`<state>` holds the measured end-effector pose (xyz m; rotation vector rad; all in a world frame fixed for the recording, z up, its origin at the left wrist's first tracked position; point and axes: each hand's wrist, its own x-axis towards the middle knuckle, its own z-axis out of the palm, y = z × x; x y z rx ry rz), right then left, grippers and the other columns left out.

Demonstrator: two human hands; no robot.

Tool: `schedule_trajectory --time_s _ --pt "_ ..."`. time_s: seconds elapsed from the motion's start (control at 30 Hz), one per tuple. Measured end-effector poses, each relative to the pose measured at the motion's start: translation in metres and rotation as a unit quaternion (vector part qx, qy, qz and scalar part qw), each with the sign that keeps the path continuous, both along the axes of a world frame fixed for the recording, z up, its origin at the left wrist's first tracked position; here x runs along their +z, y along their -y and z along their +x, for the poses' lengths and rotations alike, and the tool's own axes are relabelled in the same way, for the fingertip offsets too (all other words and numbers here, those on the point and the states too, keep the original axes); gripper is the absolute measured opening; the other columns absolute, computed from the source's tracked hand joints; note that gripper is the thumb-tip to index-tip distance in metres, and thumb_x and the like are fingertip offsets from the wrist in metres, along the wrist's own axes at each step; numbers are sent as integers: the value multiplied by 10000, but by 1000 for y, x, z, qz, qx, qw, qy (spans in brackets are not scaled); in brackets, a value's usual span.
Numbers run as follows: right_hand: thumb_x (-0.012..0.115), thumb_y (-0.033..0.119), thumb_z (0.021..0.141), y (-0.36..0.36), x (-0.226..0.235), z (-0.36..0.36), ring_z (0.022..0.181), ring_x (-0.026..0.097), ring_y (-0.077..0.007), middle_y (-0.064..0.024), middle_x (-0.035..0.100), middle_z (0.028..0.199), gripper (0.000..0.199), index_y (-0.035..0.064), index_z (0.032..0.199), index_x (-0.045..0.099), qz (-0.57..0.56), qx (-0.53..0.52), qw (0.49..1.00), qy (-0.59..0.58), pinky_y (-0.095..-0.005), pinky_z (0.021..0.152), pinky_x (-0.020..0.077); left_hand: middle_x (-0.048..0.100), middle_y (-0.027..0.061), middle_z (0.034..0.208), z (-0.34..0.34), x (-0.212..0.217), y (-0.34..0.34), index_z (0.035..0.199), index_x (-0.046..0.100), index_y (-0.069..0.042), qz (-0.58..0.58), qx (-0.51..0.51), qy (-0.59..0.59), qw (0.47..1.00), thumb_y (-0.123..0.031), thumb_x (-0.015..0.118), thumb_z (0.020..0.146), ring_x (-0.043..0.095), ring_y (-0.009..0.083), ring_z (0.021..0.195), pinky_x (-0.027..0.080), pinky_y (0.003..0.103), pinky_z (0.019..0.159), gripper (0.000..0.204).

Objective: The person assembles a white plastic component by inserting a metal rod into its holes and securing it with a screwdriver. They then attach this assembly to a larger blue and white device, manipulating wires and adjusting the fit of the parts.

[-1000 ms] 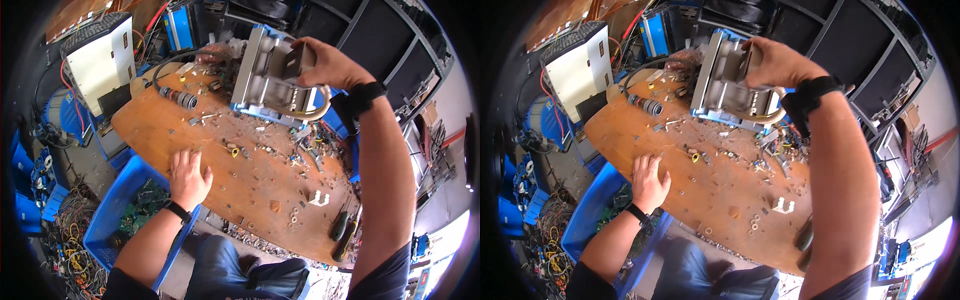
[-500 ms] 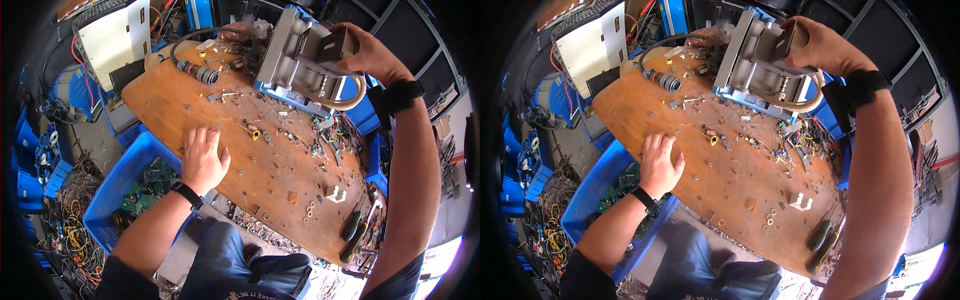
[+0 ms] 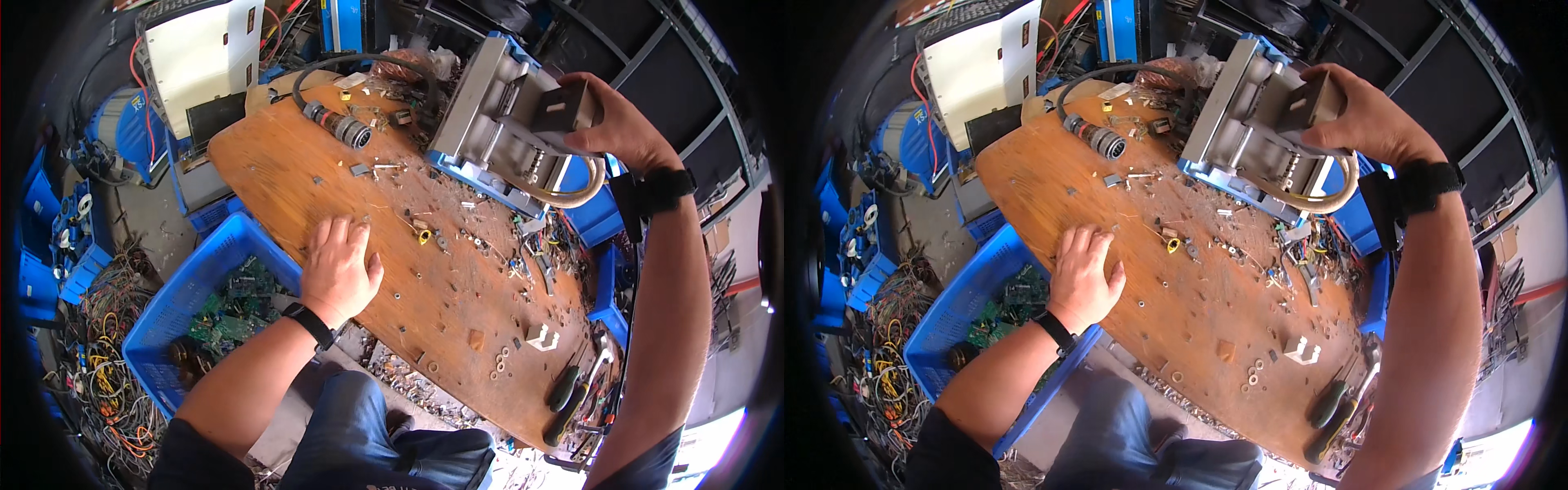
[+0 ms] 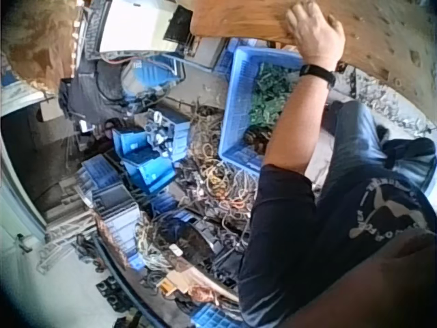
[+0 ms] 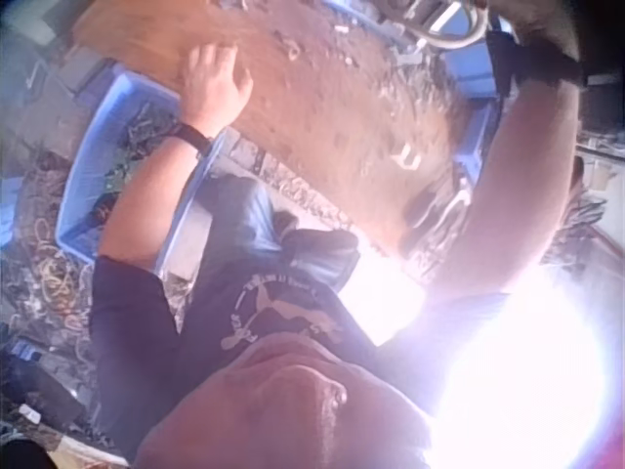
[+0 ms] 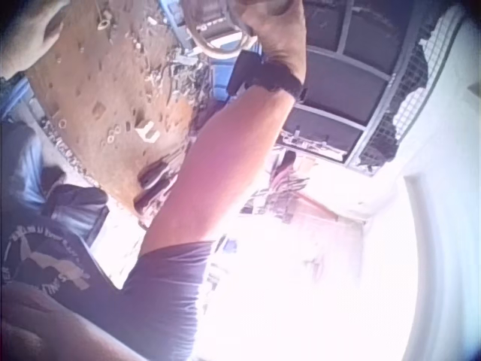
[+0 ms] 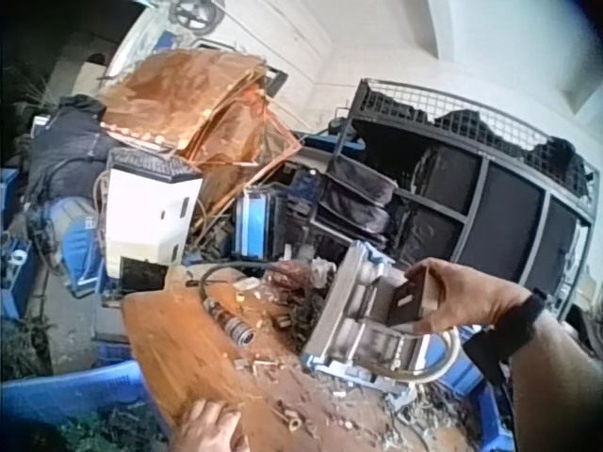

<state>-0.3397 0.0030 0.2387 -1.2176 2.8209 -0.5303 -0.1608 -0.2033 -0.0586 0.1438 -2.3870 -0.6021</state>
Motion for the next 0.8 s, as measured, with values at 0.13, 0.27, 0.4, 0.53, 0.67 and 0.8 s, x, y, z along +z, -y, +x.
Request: schedule_trajectory --time_s 0.13,0.27,0.4,0.53,0.67,0.8 --pt "824 457 706 -4 6 1 1035 597 -212 -112 630 1106 867 14 1353 453 -19 3 999 47 -317 967 443 539 197 1147 0 0 -1 1103 573 20 8 -13 10 1000 -156 678 745 485 375 1099 403 460 970 412" --pt "701 617 782 -1 7 3 1223 496 -238 -150 564 1269 902 19 1403 434 -28 -2 998 51 -334 1068 344 537 199 1145 1 -1 0 1106 571 14 4 -6 2 1000 -173 672 749 484 369 1099 397 457 978 415" --pt "559 593 899 -6 8 4 1300 437 -243 -150 516 1356 778 34 1425 430 -69 -36 996 49 -343 1108 295 531 195 1168 -1 -2 -3 1113 572 12 9 -6 0 1000 -175 668 752 479 365 1112 393 456 985 417" --pt "486 573 956 -10 6 1 1306 432 -239 -143 513 1366 709 40 1421 444 -77 -46 996 5 -336 1115 285 529 197 1181 1 0 -3 1125 580 14 10 4 18 1000 -173 666 753 476 366 1127 391 455 993 425" --pt "473 552 971 -16 6 9 1275 474 -262 -184 543 1327 705 -14 1391 454 -113 -53 990 -66 -331 1079 340 529 190 1194 0 0 -3 1137 592 11 6 6 21 1000 -177 659 757 474 362 1137 391 459 997 429" --pt "477 529 978 -27 10 22 1225 528 -263 -199 587 1278 686 -57 1334 499 -200 -122 966 -114 -318 1040 383 531 192 1183 -1 0 -3 1123 590 12 6 6 16 1000 -154 666 750 479 367 1130 392 462 995 416"
